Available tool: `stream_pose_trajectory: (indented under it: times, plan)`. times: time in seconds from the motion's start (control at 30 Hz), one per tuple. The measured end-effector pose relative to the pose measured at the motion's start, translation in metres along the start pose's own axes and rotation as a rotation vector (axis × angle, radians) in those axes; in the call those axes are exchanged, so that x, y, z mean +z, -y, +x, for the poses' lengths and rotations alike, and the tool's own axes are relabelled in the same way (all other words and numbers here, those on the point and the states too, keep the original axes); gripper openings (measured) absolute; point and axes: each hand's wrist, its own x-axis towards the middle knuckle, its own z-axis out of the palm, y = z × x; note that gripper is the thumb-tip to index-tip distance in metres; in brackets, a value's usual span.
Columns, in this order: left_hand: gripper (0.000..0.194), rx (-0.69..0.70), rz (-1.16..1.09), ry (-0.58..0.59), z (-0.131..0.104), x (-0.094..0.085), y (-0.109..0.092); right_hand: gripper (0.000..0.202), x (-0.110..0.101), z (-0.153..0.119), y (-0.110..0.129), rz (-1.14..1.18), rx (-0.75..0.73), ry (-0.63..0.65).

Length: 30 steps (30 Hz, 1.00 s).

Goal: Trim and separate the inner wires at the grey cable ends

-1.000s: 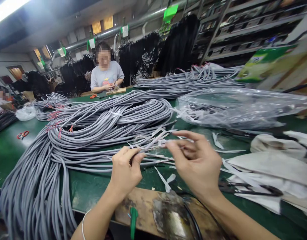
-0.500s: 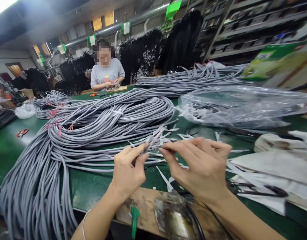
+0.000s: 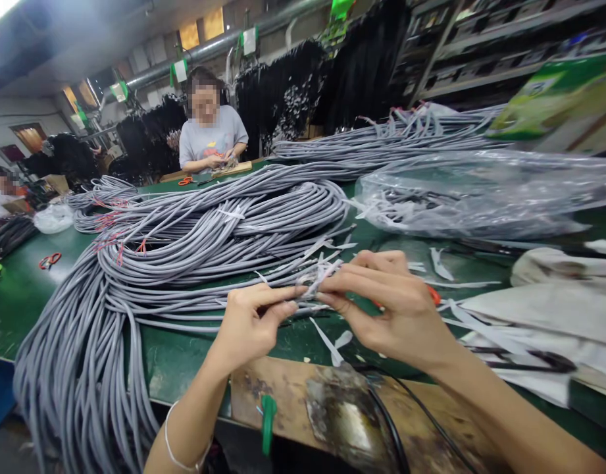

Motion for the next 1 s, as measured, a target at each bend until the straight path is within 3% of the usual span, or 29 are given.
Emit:
stream_pose_trajectory:
  times: [0.13,0.3,0.5,0.57,0.67,0.73,0.83,1.0]
  plan:
    - [0.032,-0.154,-0.231,0.051,0.001,-0.001,0.0,0.009,0.002,0.001,0.002,0.024,-0.009,-0.004]
    - [0.037,-0.244,-0.326,0.047,0.003,0.002,0.003,0.01,0.001,0.004,0.013,0.07,-0.046,0.025]
    - [0.042,-0.308,-0.33,-0.225,0.007,0.007,0.012,0.013,-0.007,-0.001,0.034,0.446,-0.066,0.187]
    - [0.044,-0.316,-0.368,-0.239,0.008,0.007,0.014,0.013,-0.002,-0.005,0.034,0.438,0.119,0.088]
    - [0.047,-0.282,-0.419,-0.201,0.006,0.006,0.013,0.027,0.014,-0.005,0.026,0.313,0.691,-0.106]
    - [0.047,-0.24,-0.419,-0.177,0.005,0.006,0.011,0.044,0.023,-0.001,0.021,0.516,0.943,-0.022]
    - [0.043,-0.203,-0.373,-0.115,0.004,0.006,0.007,0.049,0.029,0.006,0.02,0.89,1.062,0.144]
    - [0.03,-0.217,-0.22,-0.108,0.003,0.01,0.006,0.029,0.032,0.003,0.025,0.874,1.067,-0.102]
